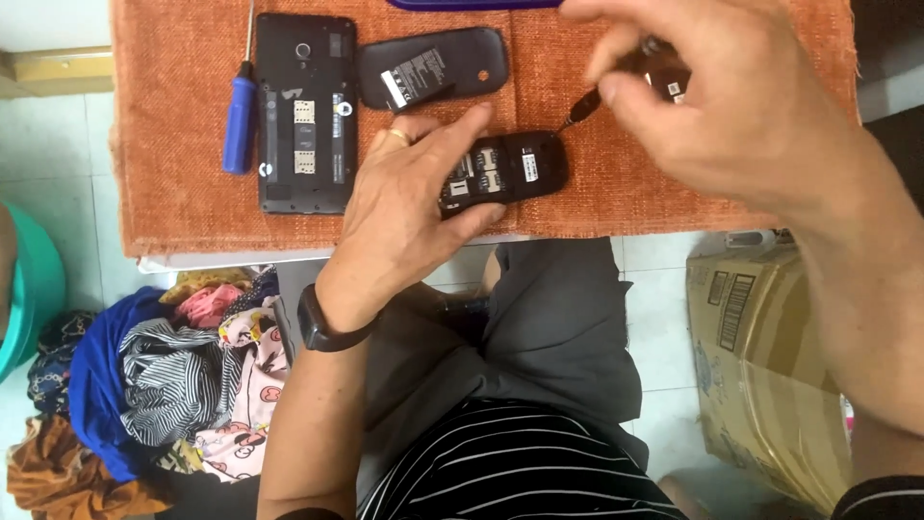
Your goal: Disassembling a feature phone by removing the back cover, battery, and unscrewing internal components for repair or inspection.
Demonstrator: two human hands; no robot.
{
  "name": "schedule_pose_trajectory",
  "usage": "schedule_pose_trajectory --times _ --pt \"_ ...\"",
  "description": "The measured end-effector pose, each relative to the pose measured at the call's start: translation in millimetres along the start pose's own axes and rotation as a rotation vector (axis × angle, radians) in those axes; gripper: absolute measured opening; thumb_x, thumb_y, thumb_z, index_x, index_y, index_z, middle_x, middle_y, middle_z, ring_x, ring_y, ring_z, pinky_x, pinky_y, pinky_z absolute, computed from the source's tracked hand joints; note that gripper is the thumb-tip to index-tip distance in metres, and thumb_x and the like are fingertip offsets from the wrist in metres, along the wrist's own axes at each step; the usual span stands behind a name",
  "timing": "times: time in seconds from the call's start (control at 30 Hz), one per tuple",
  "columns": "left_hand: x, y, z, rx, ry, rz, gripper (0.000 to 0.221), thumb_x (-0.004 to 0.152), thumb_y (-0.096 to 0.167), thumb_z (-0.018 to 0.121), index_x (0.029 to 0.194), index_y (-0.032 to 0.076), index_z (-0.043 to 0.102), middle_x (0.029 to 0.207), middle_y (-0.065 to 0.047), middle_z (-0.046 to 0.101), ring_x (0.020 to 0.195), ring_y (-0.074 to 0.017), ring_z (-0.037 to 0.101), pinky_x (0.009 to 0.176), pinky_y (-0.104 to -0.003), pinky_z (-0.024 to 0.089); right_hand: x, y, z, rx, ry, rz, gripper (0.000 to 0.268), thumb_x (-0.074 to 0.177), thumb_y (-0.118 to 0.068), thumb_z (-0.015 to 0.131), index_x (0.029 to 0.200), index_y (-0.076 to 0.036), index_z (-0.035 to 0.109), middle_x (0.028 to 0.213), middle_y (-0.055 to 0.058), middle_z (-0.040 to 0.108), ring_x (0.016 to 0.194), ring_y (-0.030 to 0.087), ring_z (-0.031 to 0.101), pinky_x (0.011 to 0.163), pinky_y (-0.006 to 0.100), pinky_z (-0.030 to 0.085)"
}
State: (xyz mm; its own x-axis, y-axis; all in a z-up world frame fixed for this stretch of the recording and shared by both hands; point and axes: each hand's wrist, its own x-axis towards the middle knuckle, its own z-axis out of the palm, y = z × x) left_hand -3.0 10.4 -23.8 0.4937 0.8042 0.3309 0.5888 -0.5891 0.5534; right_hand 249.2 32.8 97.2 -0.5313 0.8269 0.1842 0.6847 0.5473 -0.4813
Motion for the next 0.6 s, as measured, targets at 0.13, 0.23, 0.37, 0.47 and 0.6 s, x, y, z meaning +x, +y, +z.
schedule_pose_trajectory --times 0.13,0.23,0.37,0.47,0.6 --pt "0 0 0 0.0 -0.016 0.002 0.083 0.088 0.033 0.088 0.153 0.009 0.041 0.13 -0.009 0.071 0.113 -0.0338 0.053 0.095 -0.046 0.044 -2 12 12 -0.055 0.056 0.105 0.011 0.104 0.0 0.076 0.098 0.002 0.068 0.095 0.005 0.073 0.077 0.018 0.06 0.072 0.034 0.048" --pt "1 1 0 0.005 -0.015 -0.011 0.081 0.089 0.033 0.086 0.152 0.006 0.044 0.135 -0.009 0.07 0.115 -0.0338 0.053 0.098 -0.046 0.042 -2 16 14 -0.07 0.147 0.016 0.012 0.103 0.008 0.062 0.096 0.002 0.07 0.095 0.007 0.071 0.084 0.021 0.062 0.07 0.033 0.05" --pt "0 0 0 0.011 -0.009 -0.007 0.081 0.088 0.033 0.088 0.152 0.006 0.044 0.135 -0.01 0.07 0.116 -0.0334 0.054 0.098 -0.046 0.042 -1 12 12 0.035 0.067 0.016 0.012 0.1 0.011 0.058 0.107 0.004 0.066 0.101 0.01 0.069 0.09 0.021 0.063 0.078 0.034 0.05" --pt "1 0 1 0.005 -0.007 -0.004 0.081 0.089 0.033 0.087 0.152 0.006 0.044 0.135 -0.009 0.07 0.116 -0.0344 0.054 0.098 -0.047 0.042 -2 14 9 -0.005 0.075 0.0 0.01 0.102 0.009 0.061 0.108 0.004 0.068 0.102 0.008 0.071 0.086 0.02 0.06 0.071 0.033 0.045" --pt "1 2 0 -0.008 -0.008 -0.016 0.081 0.087 0.031 0.088 0.152 0.006 0.045 0.135 -0.009 0.07 0.117 -0.0325 0.054 0.098 -0.046 0.041 -3 12 11 -0.036 0.098 -0.016 0.004 0.102 0.012 0.063 0.102 0.008 0.063 0.096 0.01 0.072 0.084 0.022 0.062 0.073 0.034 0.054"
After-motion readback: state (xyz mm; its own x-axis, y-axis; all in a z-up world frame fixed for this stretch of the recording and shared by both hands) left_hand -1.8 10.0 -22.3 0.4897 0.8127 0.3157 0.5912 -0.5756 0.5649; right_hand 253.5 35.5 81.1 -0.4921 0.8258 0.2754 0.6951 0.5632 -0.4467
